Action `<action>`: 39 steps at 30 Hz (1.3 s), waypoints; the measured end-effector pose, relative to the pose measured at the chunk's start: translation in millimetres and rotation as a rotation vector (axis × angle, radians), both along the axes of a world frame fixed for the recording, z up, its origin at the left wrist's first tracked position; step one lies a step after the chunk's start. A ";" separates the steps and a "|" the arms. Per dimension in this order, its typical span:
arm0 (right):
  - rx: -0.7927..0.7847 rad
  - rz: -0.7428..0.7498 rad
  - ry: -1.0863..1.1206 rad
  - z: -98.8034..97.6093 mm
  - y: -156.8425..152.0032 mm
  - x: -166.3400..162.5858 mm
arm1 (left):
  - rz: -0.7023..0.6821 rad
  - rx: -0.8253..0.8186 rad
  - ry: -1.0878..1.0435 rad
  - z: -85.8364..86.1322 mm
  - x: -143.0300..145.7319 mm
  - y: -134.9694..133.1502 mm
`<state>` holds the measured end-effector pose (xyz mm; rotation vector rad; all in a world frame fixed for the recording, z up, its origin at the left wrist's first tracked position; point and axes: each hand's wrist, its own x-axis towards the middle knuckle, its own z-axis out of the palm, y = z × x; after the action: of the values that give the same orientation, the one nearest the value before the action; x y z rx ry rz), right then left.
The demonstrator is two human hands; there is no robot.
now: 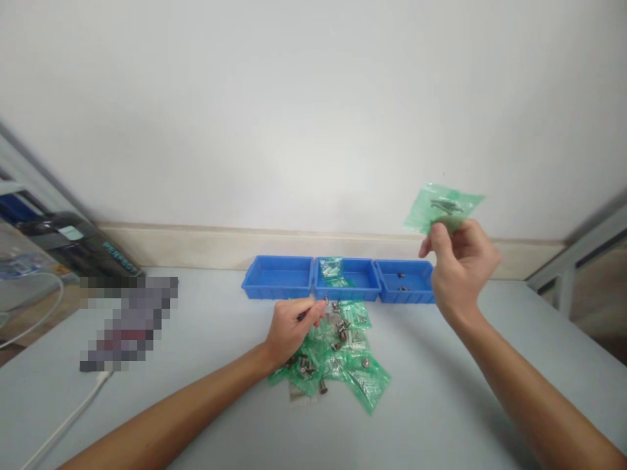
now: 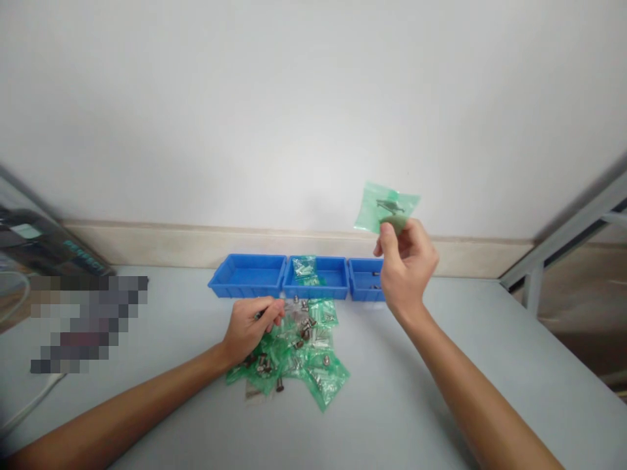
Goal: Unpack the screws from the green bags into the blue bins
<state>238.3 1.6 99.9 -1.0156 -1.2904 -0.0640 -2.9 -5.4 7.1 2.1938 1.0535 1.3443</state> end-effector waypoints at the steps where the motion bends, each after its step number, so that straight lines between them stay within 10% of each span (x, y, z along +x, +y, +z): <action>1: -0.075 -0.007 -0.084 -2.5 3.9 3.3 | 0.000 -0.003 0.003 0.3 0.3 0.2; 7: -0.794 0.045 -0.845 -17.9 18.8 1.2 | -0.001 -0.027 0.036 1.5 0.6 0.2; 31: -0.765 0.641 -1.056 -52.7 -5.8 -42.3 | 0.013 -0.024 0.034 2.9 0.4 -1.8; 39: -0.647 0.617 -0.606 -52.0 -3.9 -45.8 | 0.017 -0.030 -0.024 2.6 0.8 -0.7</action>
<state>192.5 -2.4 47.9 -1.1240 -2.2206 0.5932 -2.1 -6.1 9.7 2.1468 1.0795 1.3499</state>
